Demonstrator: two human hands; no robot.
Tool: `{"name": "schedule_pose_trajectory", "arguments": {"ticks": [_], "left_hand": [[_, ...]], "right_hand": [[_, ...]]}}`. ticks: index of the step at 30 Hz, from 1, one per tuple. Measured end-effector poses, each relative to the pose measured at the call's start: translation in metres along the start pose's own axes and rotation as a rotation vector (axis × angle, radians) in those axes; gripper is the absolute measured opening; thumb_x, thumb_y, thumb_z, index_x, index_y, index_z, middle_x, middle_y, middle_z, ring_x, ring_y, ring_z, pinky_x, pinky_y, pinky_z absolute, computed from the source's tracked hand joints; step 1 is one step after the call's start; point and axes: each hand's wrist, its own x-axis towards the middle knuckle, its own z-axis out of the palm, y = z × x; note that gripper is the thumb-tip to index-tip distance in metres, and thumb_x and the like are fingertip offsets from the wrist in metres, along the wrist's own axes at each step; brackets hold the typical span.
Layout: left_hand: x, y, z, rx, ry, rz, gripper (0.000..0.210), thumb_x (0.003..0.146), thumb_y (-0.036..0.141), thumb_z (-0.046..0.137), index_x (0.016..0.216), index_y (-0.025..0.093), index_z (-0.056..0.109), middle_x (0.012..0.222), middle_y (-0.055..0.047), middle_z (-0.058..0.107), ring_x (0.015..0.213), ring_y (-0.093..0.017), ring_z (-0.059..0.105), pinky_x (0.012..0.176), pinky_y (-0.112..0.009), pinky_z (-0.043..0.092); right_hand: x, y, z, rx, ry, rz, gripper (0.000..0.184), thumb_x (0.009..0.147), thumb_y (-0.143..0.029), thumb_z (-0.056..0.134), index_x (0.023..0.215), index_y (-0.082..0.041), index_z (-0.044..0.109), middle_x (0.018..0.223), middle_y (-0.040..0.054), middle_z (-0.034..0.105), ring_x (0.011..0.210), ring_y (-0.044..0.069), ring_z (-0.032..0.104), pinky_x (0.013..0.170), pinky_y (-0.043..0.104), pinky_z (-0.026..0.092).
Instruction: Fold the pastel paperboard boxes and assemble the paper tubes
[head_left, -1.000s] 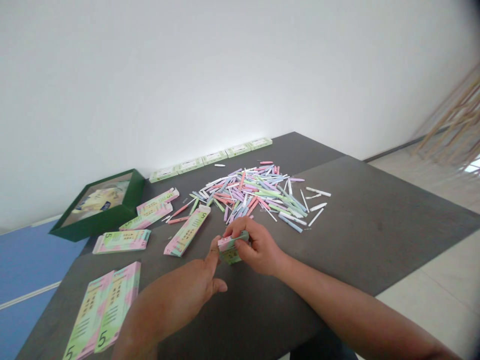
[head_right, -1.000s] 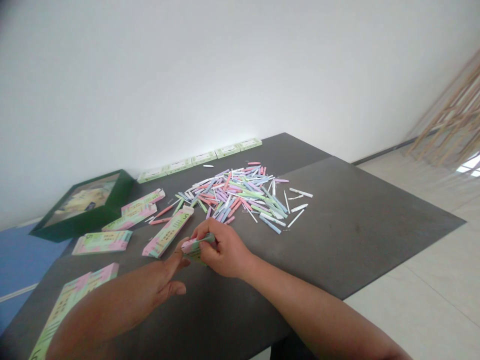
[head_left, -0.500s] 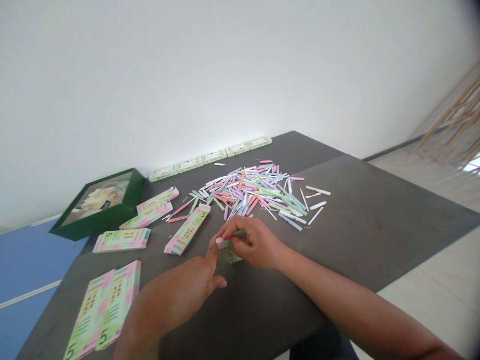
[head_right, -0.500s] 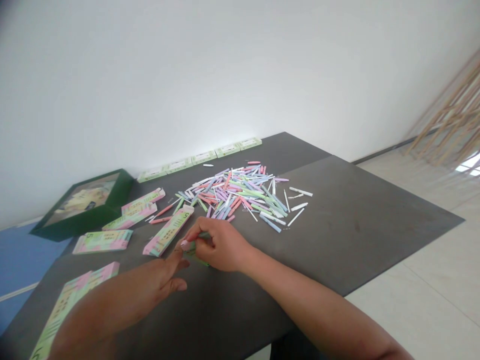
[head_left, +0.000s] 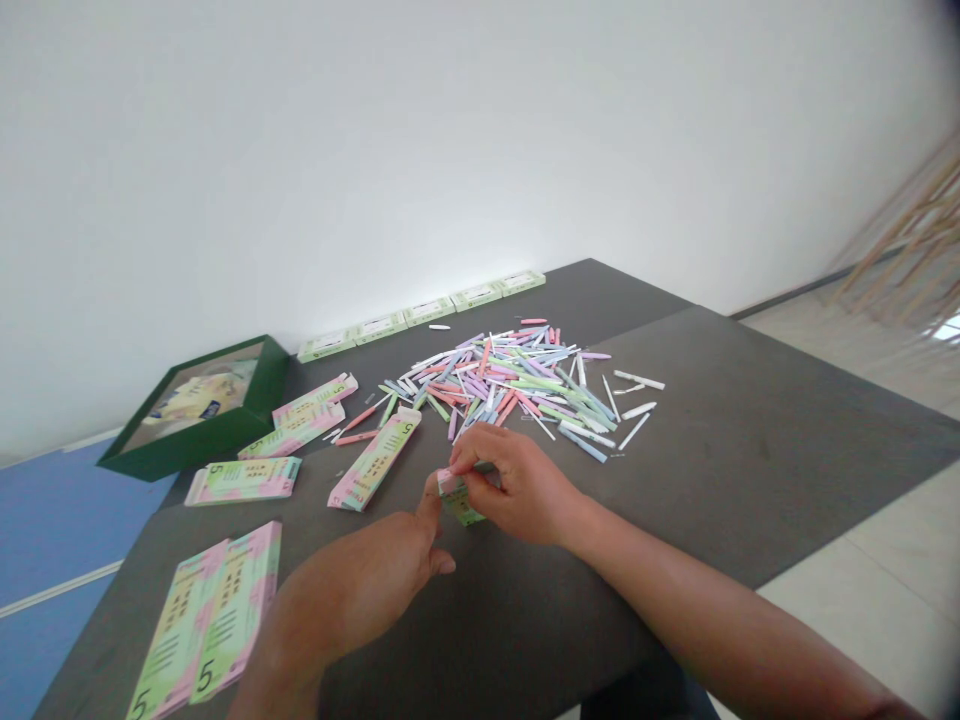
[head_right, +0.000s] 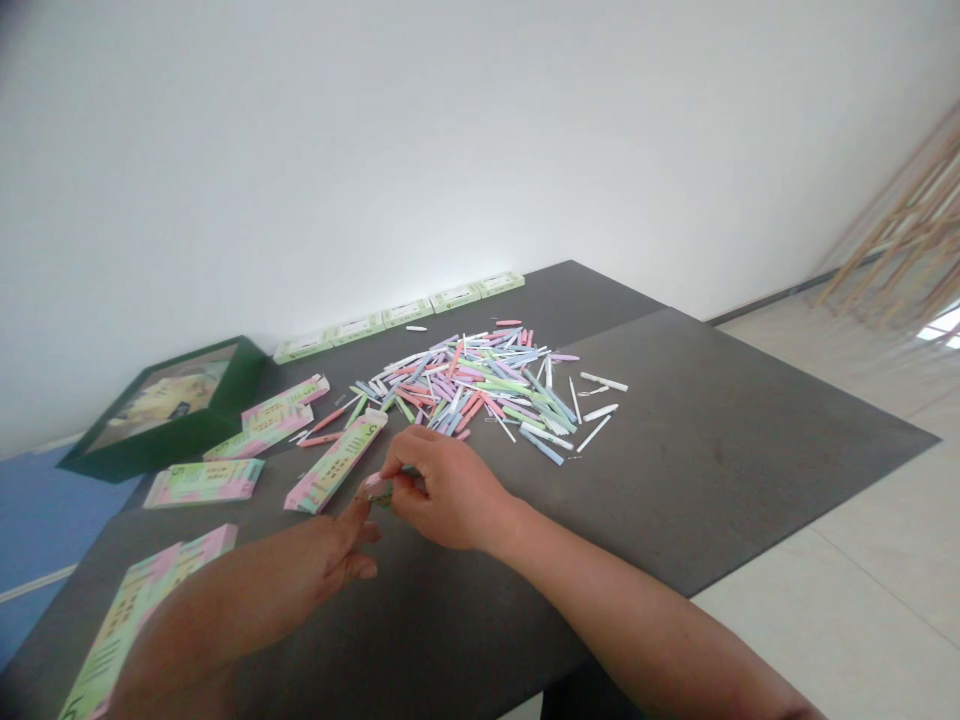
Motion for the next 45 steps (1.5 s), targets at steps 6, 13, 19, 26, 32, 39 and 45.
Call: {"name": "schedule_pose_trajectory", "arguments": {"ticks": [6,13,19,26,32,39,45], "left_hand": [[0.002,0.008,-0.007,0.057,-0.039,-0.007,0.045,0.088,0.031,0.039,0.129,0.012,0.039,0.095,-0.013,0.066,0.081,-0.024,0.063,0.068,-0.03,0.045],[0.002,0.006,-0.009,0.044,-0.044,0.029,0.048,0.087,0.03,0.039,0.132,0.014,0.034,0.093,-0.011,0.066,0.081,-0.024,0.063,0.068,-0.03,0.045],[0.004,0.001,-0.01,0.061,-0.022,0.053,0.047,0.087,0.031,0.039,0.132,0.017,0.035,0.09,-0.009,0.067,0.077,-0.024,0.063,0.063,-0.029,0.043],[0.002,-0.003,-0.011,0.07,-0.02,0.037,0.048,0.085,0.03,0.039,0.132,0.016,0.036,0.092,-0.009,0.067,0.079,-0.024,0.063,0.065,-0.029,0.042],[0.0,0.002,-0.012,0.065,-0.01,0.02,0.041,0.087,0.03,0.04,0.125,0.015,0.043,0.087,-0.009,0.067,0.076,-0.023,0.063,0.061,-0.027,0.042],[-0.005,-0.003,-0.006,0.034,-0.004,0.063,0.049,0.088,0.028,0.041,0.133,0.012,0.035,0.095,-0.012,0.067,0.084,-0.023,0.063,0.068,-0.028,0.044],[-0.014,-0.004,-0.005,0.033,-0.002,0.083,0.065,0.087,0.03,0.044,0.143,0.01,0.017,0.092,-0.01,0.068,0.08,-0.023,0.064,0.066,-0.027,0.044]], "right_hand": [[-0.001,0.002,0.0,-0.023,-0.022,-0.007,0.022,0.07,-0.002,0.047,0.082,-0.019,0.052,0.083,0.0024,0.056,0.077,0.014,0.054,0.07,0.026,0.043],[-0.013,0.019,-0.004,0.135,-0.02,-0.218,0.023,0.082,-0.014,0.05,0.104,-0.021,0.053,0.1,0.0086,0.061,0.096,0.019,0.056,0.084,0.036,0.045],[-0.02,0.036,-0.002,0.118,0.003,-0.261,0.03,0.086,-0.019,0.05,0.115,-0.024,0.05,0.109,0.0099,0.058,0.104,0.019,0.055,0.088,0.036,0.045],[-0.02,0.04,0.001,0.052,-0.043,-0.284,0.028,0.087,-0.018,0.048,0.114,-0.023,0.053,0.112,0.0102,0.057,0.107,0.018,0.054,0.089,0.035,0.045],[-0.024,0.042,0.009,0.027,-0.033,-0.207,0.036,0.086,-0.019,0.048,0.122,-0.023,0.045,0.108,0.01,0.059,0.101,0.02,0.056,0.086,0.036,0.045],[-0.036,0.042,0.016,-0.164,-0.11,0.153,0.055,0.079,-0.03,0.059,0.128,-0.017,0.037,0.101,0.0098,0.063,0.086,0.023,0.06,0.074,0.034,0.044],[-0.047,0.044,0.021,-0.042,-0.134,0.206,0.029,0.082,-0.03,0.056,0.106,-0.016,0.05,0.096,0.008,0.063,0.085,0.022,0.058,0.074,0.032,0.043]]}}
